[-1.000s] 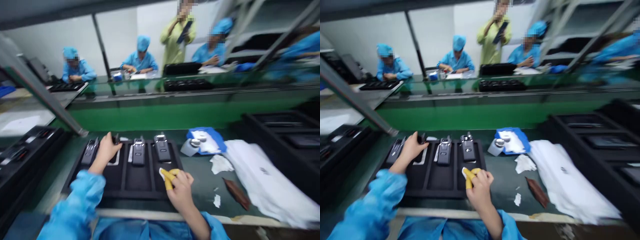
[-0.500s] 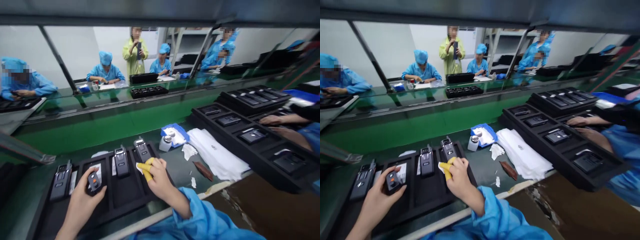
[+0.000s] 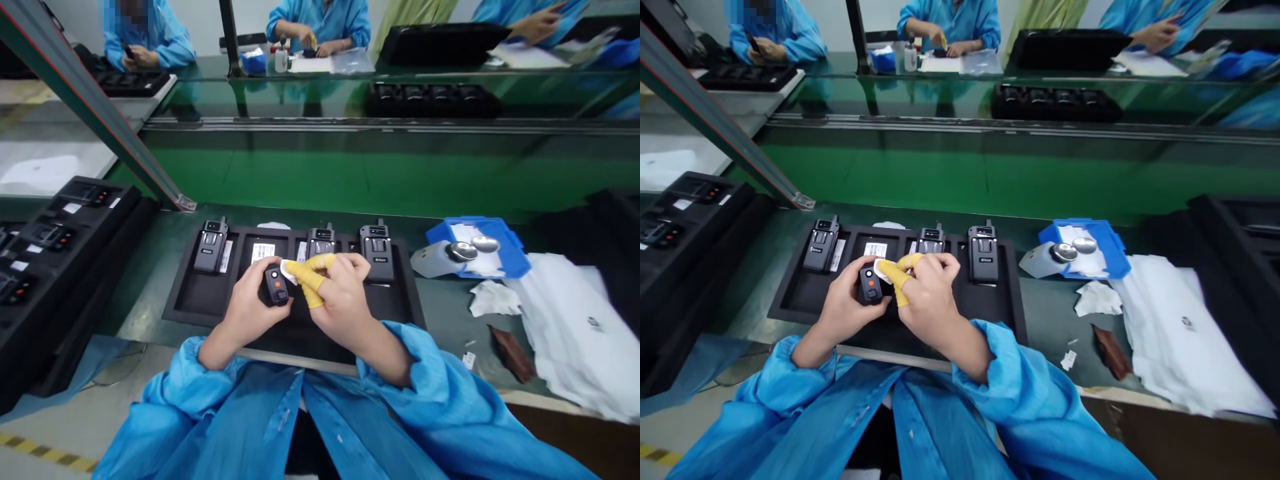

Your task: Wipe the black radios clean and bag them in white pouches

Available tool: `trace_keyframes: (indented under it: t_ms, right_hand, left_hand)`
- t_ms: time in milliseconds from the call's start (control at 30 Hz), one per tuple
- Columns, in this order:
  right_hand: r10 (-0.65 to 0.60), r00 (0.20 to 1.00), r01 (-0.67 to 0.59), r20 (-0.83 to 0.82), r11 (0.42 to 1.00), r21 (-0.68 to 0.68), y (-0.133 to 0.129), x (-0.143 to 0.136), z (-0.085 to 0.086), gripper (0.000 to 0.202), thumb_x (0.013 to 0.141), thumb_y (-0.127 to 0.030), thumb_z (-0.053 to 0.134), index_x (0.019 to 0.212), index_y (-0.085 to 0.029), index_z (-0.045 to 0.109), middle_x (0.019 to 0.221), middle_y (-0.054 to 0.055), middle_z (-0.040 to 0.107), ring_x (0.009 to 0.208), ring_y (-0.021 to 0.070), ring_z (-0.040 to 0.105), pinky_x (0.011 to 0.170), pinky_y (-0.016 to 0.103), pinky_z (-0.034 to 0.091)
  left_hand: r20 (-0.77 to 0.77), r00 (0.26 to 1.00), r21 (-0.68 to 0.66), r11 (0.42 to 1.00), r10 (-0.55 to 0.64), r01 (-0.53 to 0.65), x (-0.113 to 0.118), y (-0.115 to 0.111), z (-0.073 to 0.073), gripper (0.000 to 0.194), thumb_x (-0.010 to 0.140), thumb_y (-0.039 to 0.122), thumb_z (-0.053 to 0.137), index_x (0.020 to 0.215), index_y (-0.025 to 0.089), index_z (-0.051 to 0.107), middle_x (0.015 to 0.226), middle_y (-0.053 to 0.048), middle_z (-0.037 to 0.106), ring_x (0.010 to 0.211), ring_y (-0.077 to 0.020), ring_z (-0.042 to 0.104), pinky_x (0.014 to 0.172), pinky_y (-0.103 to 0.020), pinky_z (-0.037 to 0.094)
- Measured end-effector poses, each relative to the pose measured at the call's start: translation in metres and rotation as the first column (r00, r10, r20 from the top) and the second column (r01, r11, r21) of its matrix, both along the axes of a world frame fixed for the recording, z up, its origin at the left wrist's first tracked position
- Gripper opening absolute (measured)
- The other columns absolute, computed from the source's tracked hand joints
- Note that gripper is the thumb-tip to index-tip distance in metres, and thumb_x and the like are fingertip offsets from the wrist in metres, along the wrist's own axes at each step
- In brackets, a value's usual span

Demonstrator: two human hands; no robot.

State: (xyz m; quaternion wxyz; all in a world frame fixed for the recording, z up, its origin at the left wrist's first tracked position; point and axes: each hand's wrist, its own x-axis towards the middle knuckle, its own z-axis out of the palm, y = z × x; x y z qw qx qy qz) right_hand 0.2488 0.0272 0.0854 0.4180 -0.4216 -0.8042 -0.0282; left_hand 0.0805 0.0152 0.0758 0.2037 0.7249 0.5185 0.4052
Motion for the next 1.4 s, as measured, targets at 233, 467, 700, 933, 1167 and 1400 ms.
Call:
trace_keyframes:
  t_ms: [233,467,700,933,1167,1400]
  right_hand:
    - [0.095,0.984,-0.103,0.15,0.994,0.046,0.001,-0.006,0.003,0.051,0.079,-0.004,0.048,0.114,-0.036,0.066,0.083,-0.002,0.064,0.085,0.015,0.051,0.09,0.04,0.023]
    - [0.232,0.973,-0.233,-0.02,0.964,-0.129,0.002,0.003,0.003,0.055,0.079,-0.003,0.046,0.117,-0.039,0.063,0.084,-0.003,0.061,0.083,0.0133,0.054,0.089,0.039,0.026]
    - [0.053,0.995,-0.062,-0.081,0.992,-0.113,0.005,0.009,0.002,0.046,0.081,-0.005,0.051,0.11,-0.036,0.067,0.083,-0.002,0.06,0.081,0.0128,0.055,0.085,0.037,0.029]
    - [-0.002,0.986,-0.008,0.164,0.998,0.065,-0.007,-0.009,0.008,0.029,0.08,-0.006,0.049,0.081,-0.026,0.07,0.076,-0.002,0.062,0.083,0.0149,0.052,0.091,0.04,0.023]
    - [-0.095,0.972,0.082,0.213,0.994,0.072,-0.026,-0.014,0.009,0.027,0.076,-0.004,0.05,0.055,-0.02,0.053,0.067,-0.002,0.056,0.081,0.0135,0.051,0.089,0.039,0.024]
    - [-0.171,0.977,0.167,0.124,0.985,0.043,-0.013,0.0,-0.002,0.022,0.071,-0.005,0.048,0.067,-0.022,0.061,0.074,0.001,0.06,0.075,0.0154,0.048,0.081,0.039,0.028]
  left_hand:
    - [0.011,0.997,-0.049,0.996,-0.078,0.078,-0.004,0.0,0.001,0.056,0.063,0.012,0.064,0.117,0.02,0.051,0.113,-0.006,0.067,0.104,-0.022,0.065,0.09,-0.036,0.054]
    - [-0.012,0.993,-0.054,0.992,-0.113,0.113,-0.004,0.001,0.003,0.054,0.065,0.012,0.064,0.117,0.019,0.052,0.114,-0.006,0.067,0.107,-0.0212,0.064,0.093,-0.034,0.053]
    - [-0.02,0.995,-0.049,0.994,-0.103,0.101,-0.004,0.0,0.003,0.057,0.065,0.012,0.065,0.119,0.021,0.051,0.116,-0.006,0.066,0.108,-0.0227,0.063,0.094,-0.036,0.052]
    - [-0.035,0.994,-0.052,0.993,-0.108,0.106,-0.004,-0.001,0.001,0.056,0.063,0.014,0.069,0.117,0.021,0.052,0.114,-0.005,0.067,0.106,-0.023,0.064,0.092,-0.036,0.053]
    - [-0.04,0.998,-0.075,0.996,-0.042,0.038,-0.002,-0.001,0.004,0.055,0.062,0.015,0.07,0.113,0.022,0.052,0.11,-0.004,0.067,0.103,-0.022,0.065,0.09,-0.036,0.053]
    - [-0.043,0.998,-0.056,0.997,-0.055,0.053,-0.005,-0.003,0.005,0.05,0.067,0.015,0.066,0.114,0.021,0.052,0.111,-0.004,0.066,0.104,-0.0203,0.063,0.092,-0.034,0.052]
